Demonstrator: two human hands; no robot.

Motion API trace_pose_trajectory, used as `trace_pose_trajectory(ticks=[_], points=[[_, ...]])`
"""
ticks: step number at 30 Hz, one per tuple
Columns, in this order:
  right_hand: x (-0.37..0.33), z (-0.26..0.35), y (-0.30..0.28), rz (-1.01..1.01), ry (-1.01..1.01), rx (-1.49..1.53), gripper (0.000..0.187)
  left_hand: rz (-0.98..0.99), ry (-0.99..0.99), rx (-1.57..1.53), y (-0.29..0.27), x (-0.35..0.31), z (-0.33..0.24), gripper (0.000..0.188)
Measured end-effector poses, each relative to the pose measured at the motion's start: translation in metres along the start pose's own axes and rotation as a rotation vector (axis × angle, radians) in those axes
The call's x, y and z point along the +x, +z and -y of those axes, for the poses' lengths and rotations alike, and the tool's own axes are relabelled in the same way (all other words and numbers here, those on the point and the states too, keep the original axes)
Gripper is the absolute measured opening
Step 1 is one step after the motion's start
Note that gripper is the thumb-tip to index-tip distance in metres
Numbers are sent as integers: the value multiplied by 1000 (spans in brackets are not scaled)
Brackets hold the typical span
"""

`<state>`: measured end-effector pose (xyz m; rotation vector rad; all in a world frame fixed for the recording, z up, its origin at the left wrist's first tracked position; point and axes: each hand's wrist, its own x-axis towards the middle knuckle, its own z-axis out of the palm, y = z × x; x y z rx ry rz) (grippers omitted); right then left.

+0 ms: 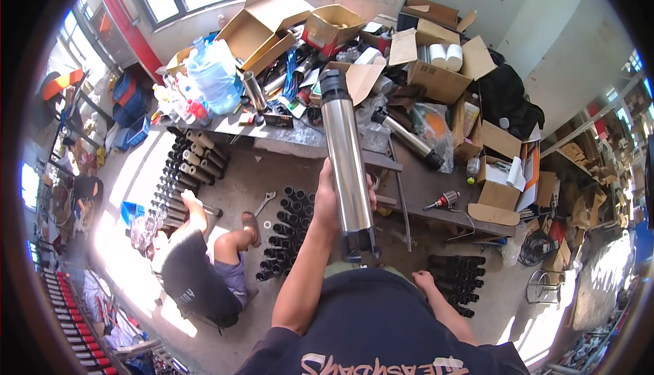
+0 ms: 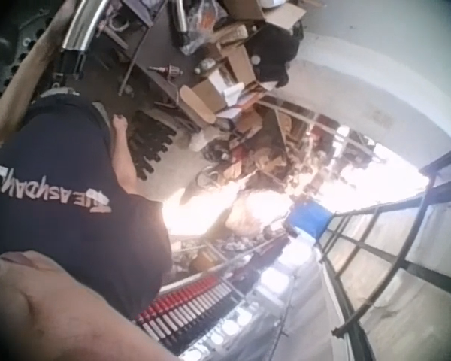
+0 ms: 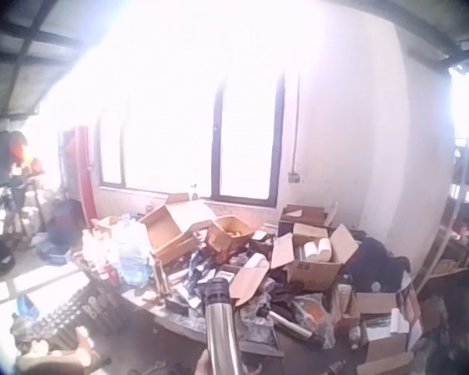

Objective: The person assembles shock absorbers by sliding a metal rod into a silver tube and using a T-handle tool to tighten the internal components before placing the assembled unit onto the floor with others.

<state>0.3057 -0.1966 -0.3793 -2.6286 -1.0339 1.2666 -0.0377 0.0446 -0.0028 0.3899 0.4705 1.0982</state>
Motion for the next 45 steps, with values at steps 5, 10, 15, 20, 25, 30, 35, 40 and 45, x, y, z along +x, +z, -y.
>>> trace_pose_trajectory(ticks=[5, 10, 15, 20, 25, 30, 35, 40, 45], points=[[22, 23, -3, 11, -130, 399, 24, 72, -24, 43, -2, 5, 10, 72], [-74, 163, -146, -138, -515, 800, 19, 248, 52, 530, 20, 25, 31, 55], [-244, 227, -324, -226, -913, 676, 83, 393, -109, 1014, 41, 17, 118, 52], [-245, 115, -311, -311, -506, 53, 48, 793, -204, 1417, -19, -6, 289, 77], [-49, -70, -114, -221, 96, 199, 54, 856, -529, 1733, -209, -29, 410, 64], [166, -213, 56, -370, 483, 246, 71, 83, -845, 1776, -383, -70, 337, 45], [260, -301, 72, -613, 708, 200, 69, -676, -1058, 1450, -467, -105, 206, 20], [268, -313, 52, -672, 724, 58, 60, -747, -746, 1399, -501, -130, 190, 4], [234, -355, 41, -570, 624, -30, 50, -200, -785, 1926, -495, -52, 258, 37]])
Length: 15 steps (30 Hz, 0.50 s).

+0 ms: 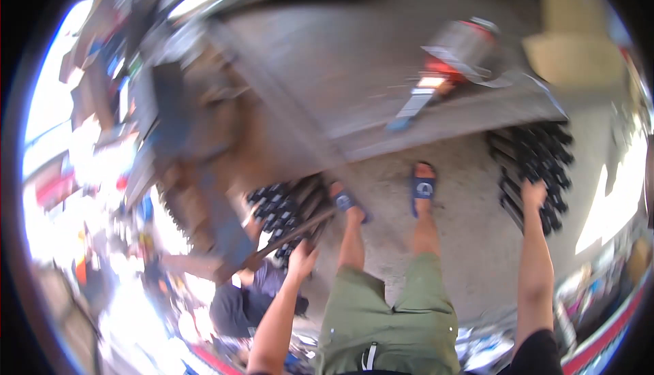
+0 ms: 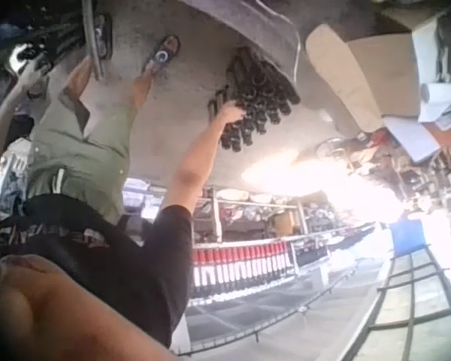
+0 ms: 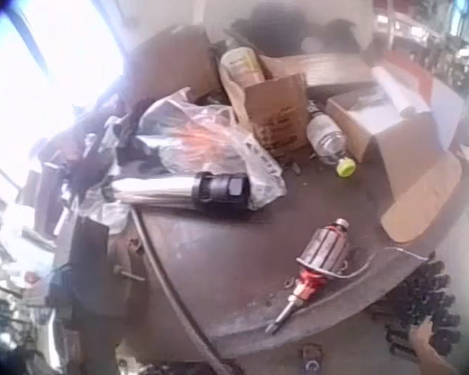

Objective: The person assembles shock absorbers by sliding a metal rod into a silver tube and using a T-handle tool to tighten the internal components before placing the assembled unit onto the floor with others.

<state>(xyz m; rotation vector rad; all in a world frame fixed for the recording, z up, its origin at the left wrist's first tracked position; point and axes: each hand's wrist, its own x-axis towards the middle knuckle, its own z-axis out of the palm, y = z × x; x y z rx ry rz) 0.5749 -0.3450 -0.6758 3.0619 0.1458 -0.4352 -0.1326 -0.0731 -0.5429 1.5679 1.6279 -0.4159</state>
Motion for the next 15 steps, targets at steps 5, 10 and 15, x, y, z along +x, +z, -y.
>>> trace_pose_trajectory(ticks=[5, 10, 15], points=[[-68, 63, -75, 335, -204, 696, 46, -335, 79, 308, -39, 116, -19, 18], [-263, 231, -243, 587, -477, 589, 46, -337, 54, 446, -22, 237, 24, 20], [-326, 275, -239, 711, -583, 514, 29, -28, -134, 254, -27, 245, -23, 24]])
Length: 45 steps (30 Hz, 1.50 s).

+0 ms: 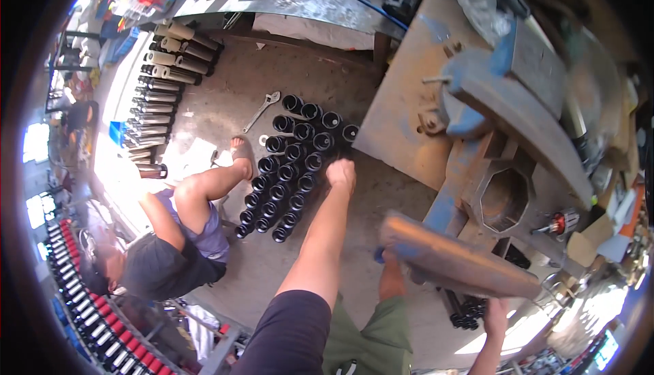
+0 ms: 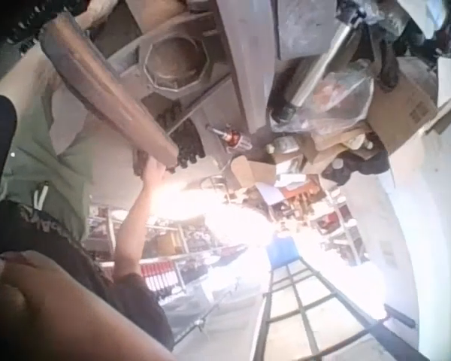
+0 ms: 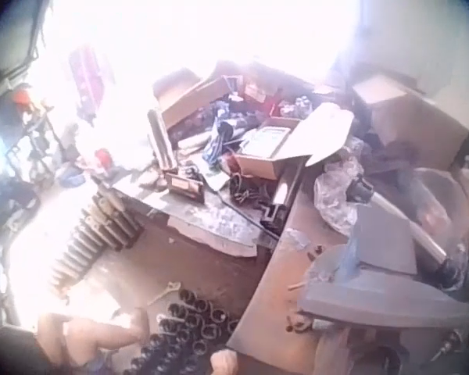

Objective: The person assembles shock absorbers by sliding a metal rod into a silver tube and using a T-handle tool to tighten the internal components before placing the assembled unit onto the floor with others.

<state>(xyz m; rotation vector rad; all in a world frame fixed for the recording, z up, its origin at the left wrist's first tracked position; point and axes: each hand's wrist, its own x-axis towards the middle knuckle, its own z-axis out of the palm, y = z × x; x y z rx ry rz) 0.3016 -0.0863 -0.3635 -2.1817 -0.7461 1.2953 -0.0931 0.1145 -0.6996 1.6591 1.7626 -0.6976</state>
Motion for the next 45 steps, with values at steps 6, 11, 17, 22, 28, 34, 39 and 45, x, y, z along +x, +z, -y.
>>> trace_pose_trajectory(ticks=[6, 11, 17, 22, 28, 34, 39, 45], points=[[-30, 68, 15, 12, 310, 221, 41, -95, -525, -1293, -66, -238, 69, 37], [-65, -4, -37, 98, 198, 18, 28, 704, -312, -1643, -147, -570, 198, 63], [-90, -11, -43, -122, -52, -54, 46, -307, 393, -1366, -317, -615, 80, 52], [-136, -15, -70, -290, -157, -212, 60, -839, 1115, -1479, -396, -597, -7, 42], [-203, -49, -88, -391, -184, -195, 60, -778, 992, -1725, -488, -491, -99, 27], [-239, -49, -75, -475, -284, -97, 51, -553, 795, -1640, -525, -451, -113, 30], [-261, -21, -62, -504, -352, -53, 45, -422, 874, -1445, -533, -440, -128, 35], [-281, 29, -68, -494, -410, -4, 39, -267, 1290, -1116, -490, -453, -110, 62]])
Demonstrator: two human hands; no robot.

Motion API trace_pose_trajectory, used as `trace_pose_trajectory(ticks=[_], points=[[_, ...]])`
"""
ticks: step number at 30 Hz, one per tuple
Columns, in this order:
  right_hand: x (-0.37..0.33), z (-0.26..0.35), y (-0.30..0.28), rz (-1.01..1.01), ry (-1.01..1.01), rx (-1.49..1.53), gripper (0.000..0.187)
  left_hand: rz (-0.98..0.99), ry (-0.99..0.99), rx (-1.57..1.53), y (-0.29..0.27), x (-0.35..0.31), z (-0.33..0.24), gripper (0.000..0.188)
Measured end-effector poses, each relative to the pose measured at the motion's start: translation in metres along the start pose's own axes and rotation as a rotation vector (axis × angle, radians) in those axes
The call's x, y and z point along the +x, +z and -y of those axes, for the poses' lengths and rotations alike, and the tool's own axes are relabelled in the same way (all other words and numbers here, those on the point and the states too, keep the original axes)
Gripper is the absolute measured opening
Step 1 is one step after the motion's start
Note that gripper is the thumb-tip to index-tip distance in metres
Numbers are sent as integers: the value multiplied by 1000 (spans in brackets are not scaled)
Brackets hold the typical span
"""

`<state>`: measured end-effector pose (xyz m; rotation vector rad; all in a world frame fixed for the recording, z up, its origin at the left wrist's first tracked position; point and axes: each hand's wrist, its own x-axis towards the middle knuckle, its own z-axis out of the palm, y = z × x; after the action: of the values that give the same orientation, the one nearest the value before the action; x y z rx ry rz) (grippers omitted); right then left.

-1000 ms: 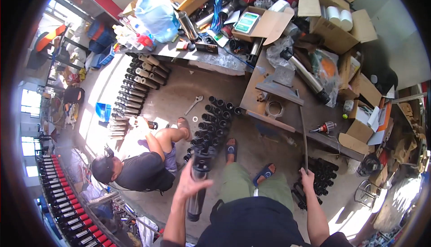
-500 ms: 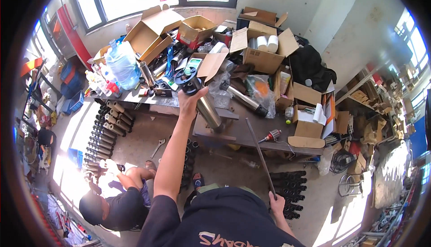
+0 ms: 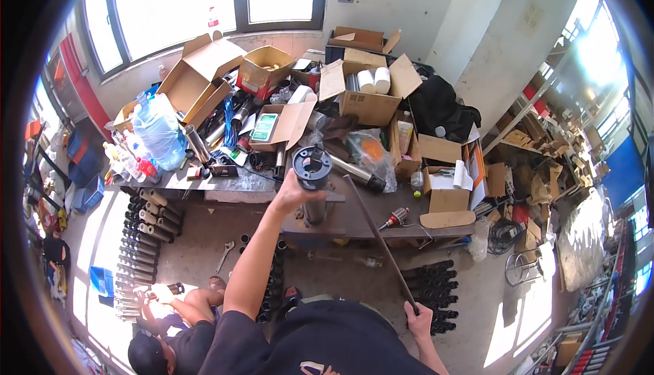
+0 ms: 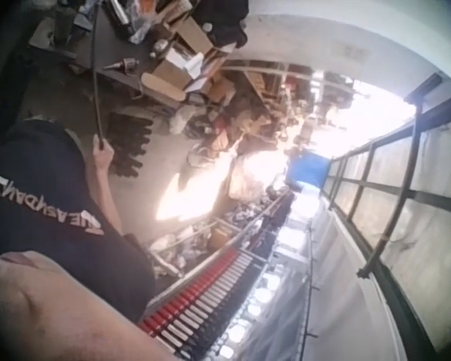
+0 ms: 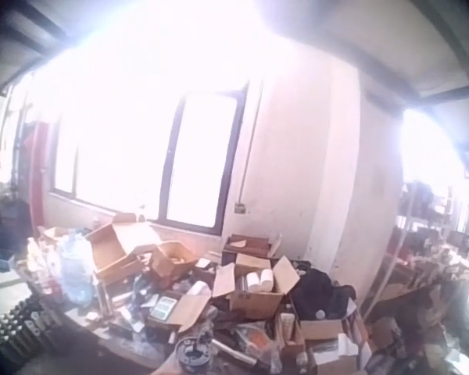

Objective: The person assembles shock absorbers by sliding a metal rod into a silver tube and using a T-handle tool to tighten the internal components before placing the assembled unit onto the floor with others.

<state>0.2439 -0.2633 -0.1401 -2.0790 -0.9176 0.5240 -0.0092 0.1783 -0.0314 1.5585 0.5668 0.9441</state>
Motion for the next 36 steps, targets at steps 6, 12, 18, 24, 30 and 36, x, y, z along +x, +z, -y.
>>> trace_pose_trajectory(ticks=[6, 12, 18, 24, 30, 36], points=[[92, 64, -67, -107, -316, -351, 38, 95, -11, 33, -2, 16, -15, 74], [84, 265, -12, 523, -762, -282, 62, 129, 20, 3, -13, 12, -3, 58], [73, 432, 169, 743, -2103, -236, 29, -335, 131, 165, 12, 2, 17, 59], [354, 570, 345, 432, -1814, -1027, 26, -461, 84, 32, 21, -26, 21, 57], [523, 335, 105, 342, -1171, -882, 25, -471, 106, 68, 50, -22, 26, 58], [256, 135, -17, 242, -807, -567, 22, -687, 228, 222, 40, -24, 31, 55]])
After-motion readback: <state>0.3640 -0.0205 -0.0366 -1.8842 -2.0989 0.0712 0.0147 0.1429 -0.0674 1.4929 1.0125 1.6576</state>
